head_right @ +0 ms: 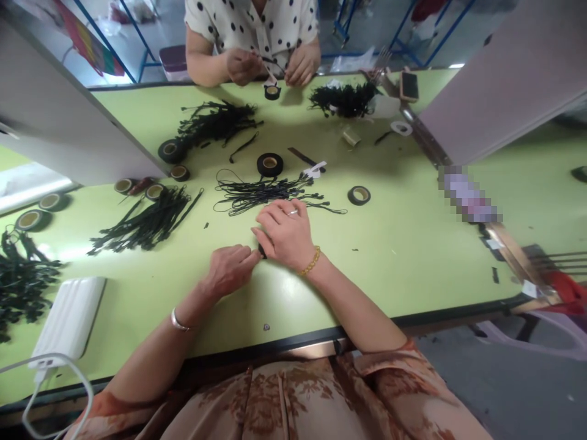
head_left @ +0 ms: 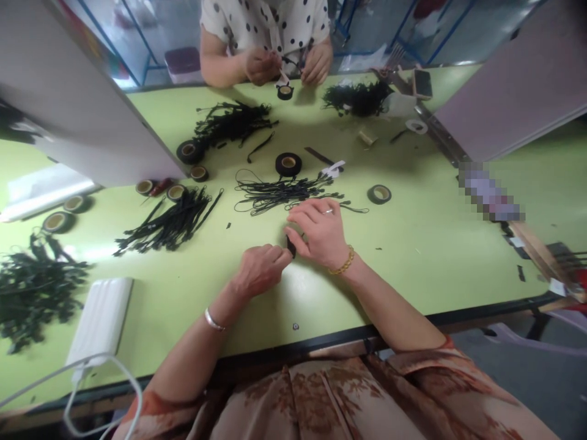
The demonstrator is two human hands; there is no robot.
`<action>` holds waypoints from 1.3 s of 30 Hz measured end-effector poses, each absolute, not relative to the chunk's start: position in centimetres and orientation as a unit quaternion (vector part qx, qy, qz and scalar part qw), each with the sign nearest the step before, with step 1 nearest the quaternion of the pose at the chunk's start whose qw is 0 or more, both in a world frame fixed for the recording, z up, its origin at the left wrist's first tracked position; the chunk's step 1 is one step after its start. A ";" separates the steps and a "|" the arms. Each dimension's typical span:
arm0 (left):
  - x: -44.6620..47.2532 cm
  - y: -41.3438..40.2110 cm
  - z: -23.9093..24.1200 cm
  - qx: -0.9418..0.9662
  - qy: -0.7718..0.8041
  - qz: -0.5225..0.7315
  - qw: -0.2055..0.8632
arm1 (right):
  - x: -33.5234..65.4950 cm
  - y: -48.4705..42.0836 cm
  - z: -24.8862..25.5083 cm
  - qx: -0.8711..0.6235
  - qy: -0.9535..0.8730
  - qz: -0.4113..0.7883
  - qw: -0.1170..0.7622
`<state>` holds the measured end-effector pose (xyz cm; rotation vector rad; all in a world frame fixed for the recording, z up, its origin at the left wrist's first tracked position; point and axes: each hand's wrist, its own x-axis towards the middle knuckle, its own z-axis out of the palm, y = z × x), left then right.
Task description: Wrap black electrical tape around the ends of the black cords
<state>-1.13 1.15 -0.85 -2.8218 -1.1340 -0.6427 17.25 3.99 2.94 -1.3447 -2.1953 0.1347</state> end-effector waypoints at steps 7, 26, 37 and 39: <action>-1.1 1.2 -0.9 -0.897 -0.356 -0.238 0.113 | 17.1 4.4 3.5 -0.569 -0.769 0.265 0.116; -0.5 1.9 -0.5 -0.627 -0.559 -0.308 -0.446 | 16.9 4.1 2.4 -0.432 -0.625 0.374 0.532; -1.5 2.9 -1.1 -0.470 -0.487 -0.400 -0.618 | 17.6 4.6 1.5 -0.394 -0.818 0.207 0.364; -1.7 2.9 -1.0 -0.537 -0.486 -0.386 -0.571 | 17.6 4.8 1.5 -0.444 -0.793 0.149 0.390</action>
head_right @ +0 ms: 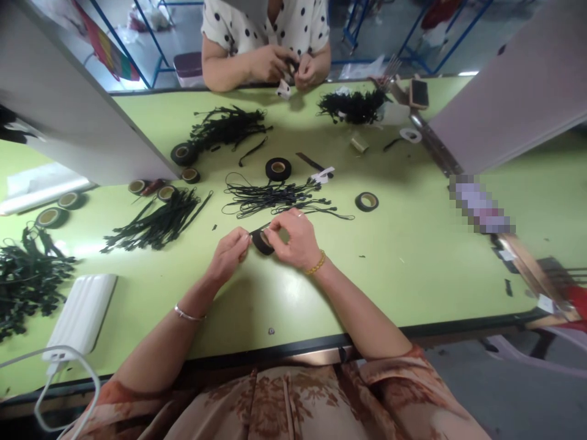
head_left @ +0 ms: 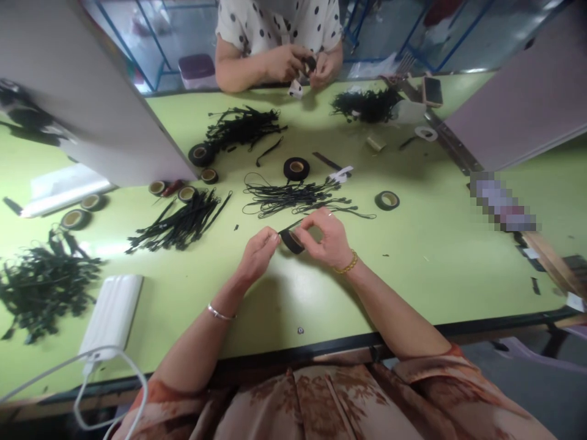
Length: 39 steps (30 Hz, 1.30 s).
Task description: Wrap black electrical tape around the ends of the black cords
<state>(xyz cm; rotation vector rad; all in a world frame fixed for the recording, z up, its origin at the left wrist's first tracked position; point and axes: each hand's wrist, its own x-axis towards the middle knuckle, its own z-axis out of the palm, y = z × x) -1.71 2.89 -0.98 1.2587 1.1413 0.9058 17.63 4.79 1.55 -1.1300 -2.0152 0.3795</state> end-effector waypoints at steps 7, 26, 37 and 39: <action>-1.9 2.4 -0.6 0.677 0.543 0.300 0.397 | 18.2 5.3 1.7 -0.435 -0.845 0.228 0.211; -1.1 1.9 -2.1 0.833 0.520 0.184 0.053 | 17.8 4.9 2.6 -0.438 -0.817 0.338 0.162; -0.8 1.5 -1.8 0.889 0.337 0.283 -0.124 | 18.2 5.7 2.0 -0.393 -0.531 0.735 0.154; -0.9 1.6 -1.8 0.887 0.347 0.276 -0.132 | 17.4 5.5 1.4 -0.410 -0.496 0.735 0.212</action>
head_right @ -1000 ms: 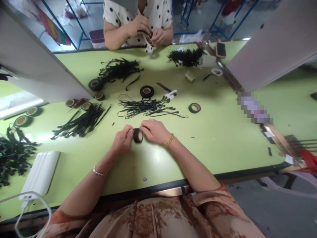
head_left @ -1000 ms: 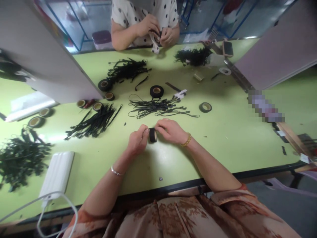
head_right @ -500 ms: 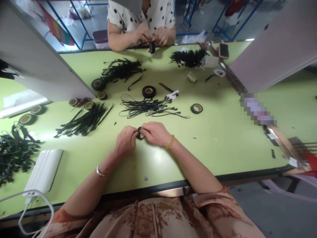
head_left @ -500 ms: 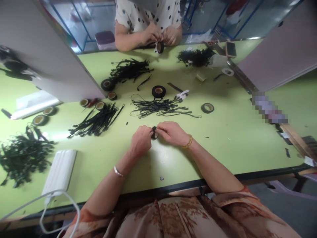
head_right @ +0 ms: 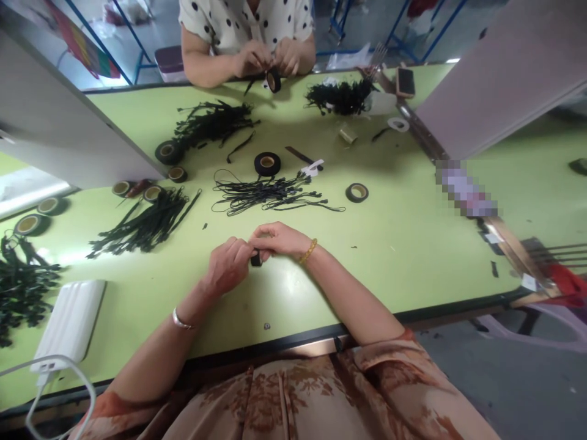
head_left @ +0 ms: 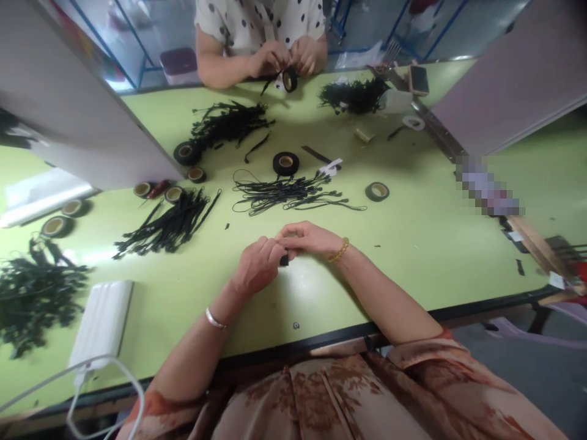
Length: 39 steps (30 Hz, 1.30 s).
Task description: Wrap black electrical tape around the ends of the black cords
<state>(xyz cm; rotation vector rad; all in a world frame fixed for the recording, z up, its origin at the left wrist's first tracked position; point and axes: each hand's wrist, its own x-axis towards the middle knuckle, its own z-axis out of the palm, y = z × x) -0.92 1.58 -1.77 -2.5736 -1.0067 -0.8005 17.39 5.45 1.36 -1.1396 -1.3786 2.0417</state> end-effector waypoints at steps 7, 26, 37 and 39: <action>-0.7 1.6 -2.7 -0.877 -0.414 -0.226 0.094 | 15.3 4.6 0.2 -0.458 -0.396 0.667 0.434; -0.5 2.6 -2.2 -0.404 -0.485 -0.383 -0.674 | 18.3 4.9 1.7 -0.292 -0.665 0.577 0.374; -1.6 2.3 -0.2 -0.721 -0.538 -0.266 -0.348 | 20.0 5.6 3.4 -0.361 -0.709 0.478 0.373; -1.3 2.0 -0.3 -0.793 -0.531 -0.209 -0.212 | 19.6 5.5 3.3 -0.426 -0.714 0.436 0.344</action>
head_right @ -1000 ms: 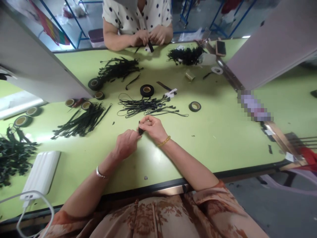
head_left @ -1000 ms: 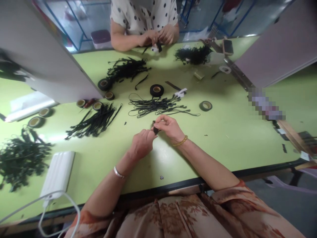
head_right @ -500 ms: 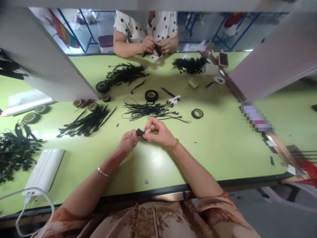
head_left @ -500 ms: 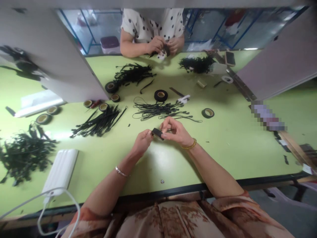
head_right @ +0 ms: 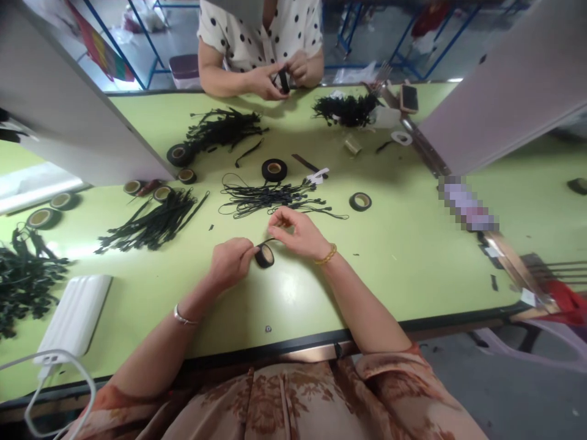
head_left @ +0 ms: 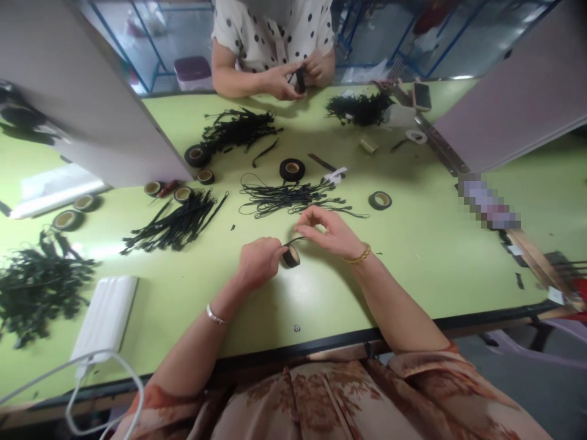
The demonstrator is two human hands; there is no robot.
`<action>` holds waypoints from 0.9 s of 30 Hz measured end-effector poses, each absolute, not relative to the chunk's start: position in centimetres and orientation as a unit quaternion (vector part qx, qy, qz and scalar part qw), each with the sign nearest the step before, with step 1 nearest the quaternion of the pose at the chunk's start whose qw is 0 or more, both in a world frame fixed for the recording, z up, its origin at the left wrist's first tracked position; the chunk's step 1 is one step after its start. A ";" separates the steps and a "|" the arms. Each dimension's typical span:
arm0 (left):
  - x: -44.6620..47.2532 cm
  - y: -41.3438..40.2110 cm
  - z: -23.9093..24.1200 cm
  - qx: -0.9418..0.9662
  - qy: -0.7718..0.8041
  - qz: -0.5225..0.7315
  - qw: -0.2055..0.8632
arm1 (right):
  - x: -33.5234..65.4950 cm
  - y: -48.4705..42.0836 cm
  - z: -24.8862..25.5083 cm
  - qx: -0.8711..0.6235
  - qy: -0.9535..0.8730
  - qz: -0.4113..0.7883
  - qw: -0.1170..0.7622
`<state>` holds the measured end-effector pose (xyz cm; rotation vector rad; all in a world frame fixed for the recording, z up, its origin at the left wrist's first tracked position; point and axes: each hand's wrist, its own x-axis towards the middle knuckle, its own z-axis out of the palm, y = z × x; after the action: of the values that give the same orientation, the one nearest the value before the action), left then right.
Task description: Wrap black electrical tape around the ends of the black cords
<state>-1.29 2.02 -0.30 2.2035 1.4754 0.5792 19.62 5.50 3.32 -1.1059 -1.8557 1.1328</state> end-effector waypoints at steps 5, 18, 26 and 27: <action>-0.8 1.3 -0.8 0.891 0.410 0.194 0.029 | 18.6 5.2 2.8 -0.497 -0.740 0.409 0.195; -0.7 1.1 -1.5 0.898 0.381 0.218 -0.013 | 16.4 4.4 2.3 -0.502 -0.599 0.574 0.245; -0.1 1.3 -1.1 0.832 0.522 0.144 0.118 | 16.9 4.7 1.7 -0.441 -0.485 0.599 0.459; -0.2 1.4 -1.0 0.816 0.541 0.149 0.139 | 17.2 4.7 1.8 -0.425 -0.498 0.597 0.464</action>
<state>-0.19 1.39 -1.04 2.3572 1.5649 0.4305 17.15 4.69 1.75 -1.0432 -1.2238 1.4672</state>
